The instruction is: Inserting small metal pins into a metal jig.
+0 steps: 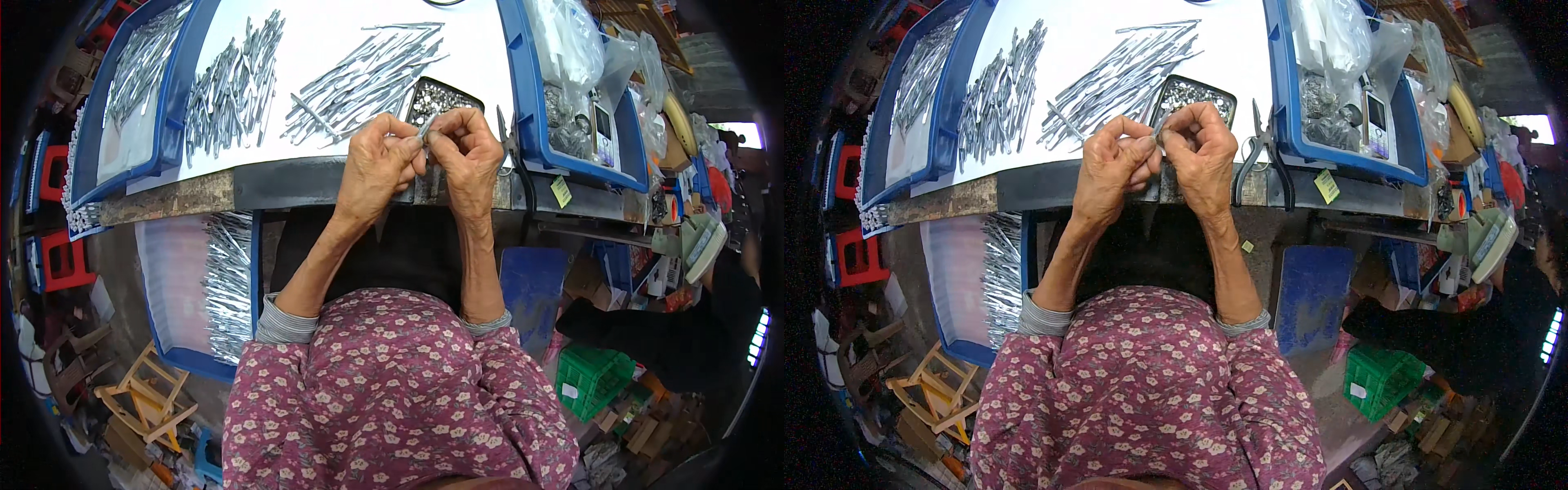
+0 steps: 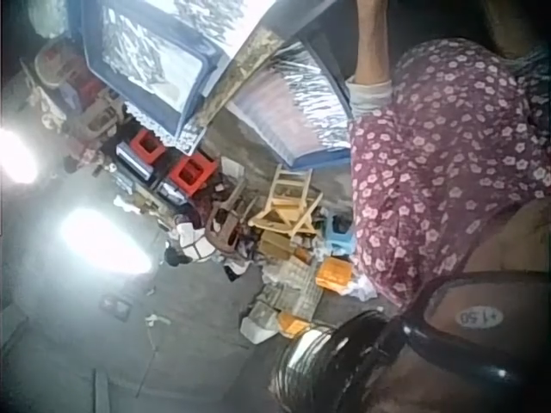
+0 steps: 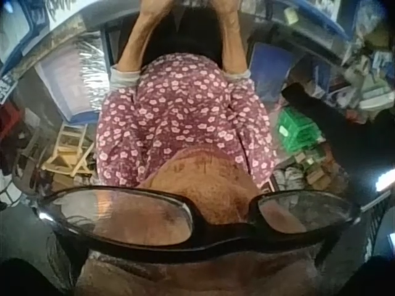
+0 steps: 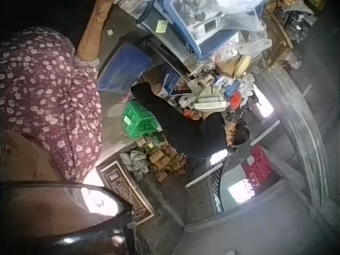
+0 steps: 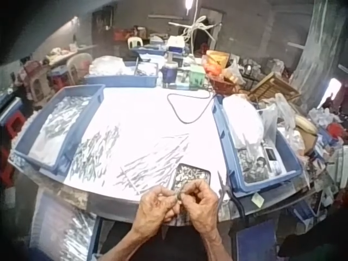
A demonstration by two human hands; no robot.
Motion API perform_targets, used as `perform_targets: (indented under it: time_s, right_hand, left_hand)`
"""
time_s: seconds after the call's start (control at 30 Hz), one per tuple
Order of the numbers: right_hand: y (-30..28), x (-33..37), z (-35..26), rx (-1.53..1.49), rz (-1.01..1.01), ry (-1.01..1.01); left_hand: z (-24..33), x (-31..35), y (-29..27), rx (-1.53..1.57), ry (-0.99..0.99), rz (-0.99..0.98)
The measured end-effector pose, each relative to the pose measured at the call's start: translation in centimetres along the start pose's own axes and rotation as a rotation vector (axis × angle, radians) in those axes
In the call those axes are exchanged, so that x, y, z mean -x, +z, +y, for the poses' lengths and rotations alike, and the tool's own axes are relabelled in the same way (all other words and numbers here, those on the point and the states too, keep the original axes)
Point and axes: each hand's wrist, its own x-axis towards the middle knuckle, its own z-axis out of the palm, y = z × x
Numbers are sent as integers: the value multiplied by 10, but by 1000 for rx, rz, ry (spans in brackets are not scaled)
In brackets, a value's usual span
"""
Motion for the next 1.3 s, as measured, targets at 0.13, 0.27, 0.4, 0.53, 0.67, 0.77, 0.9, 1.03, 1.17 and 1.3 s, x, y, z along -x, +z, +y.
perform_targets:
  time_s: [0.13,0.27,0.4,0.53,0.67,0.77,0.9,1.03,1.17,1.3]
  right_hand:
    - [4,0,-2,-86,36,50]
    - [2,-2,1,-123,22,74]
    - [2,-2,2,-162,-9,70]
    - [1,-3,1,-50,-12,80]
    - [0,-4,2,-87,-24,89]
    - [1,-2,3,-116,-17,78]
    - [4,-2,6,-167,4,59]
    - [1,-4,10,-257,-8,111]
    - [-1,-5,1,-335,-5,202]
    - [-1,-5,-4,-307,-8,205]
  left_hand:
    - [-2,-2,7,-324,141,112]
    - [-3,-7,2,-476,222,103]
    - [7,-11,-13,-95,-87,-18]
    - [9,-12,-14,-161,-58,-26]
    - [8,-11,-10,-231,-25,-13]
    - [3,-9,-7,-294,82,22]
    - [1,-8,0,-506,147,89]
    - [-5,-9,1,-640,310,113]
    - [-5,-12,0,-907,454,118]
    - [-9,-13,-2,-978,487,122]
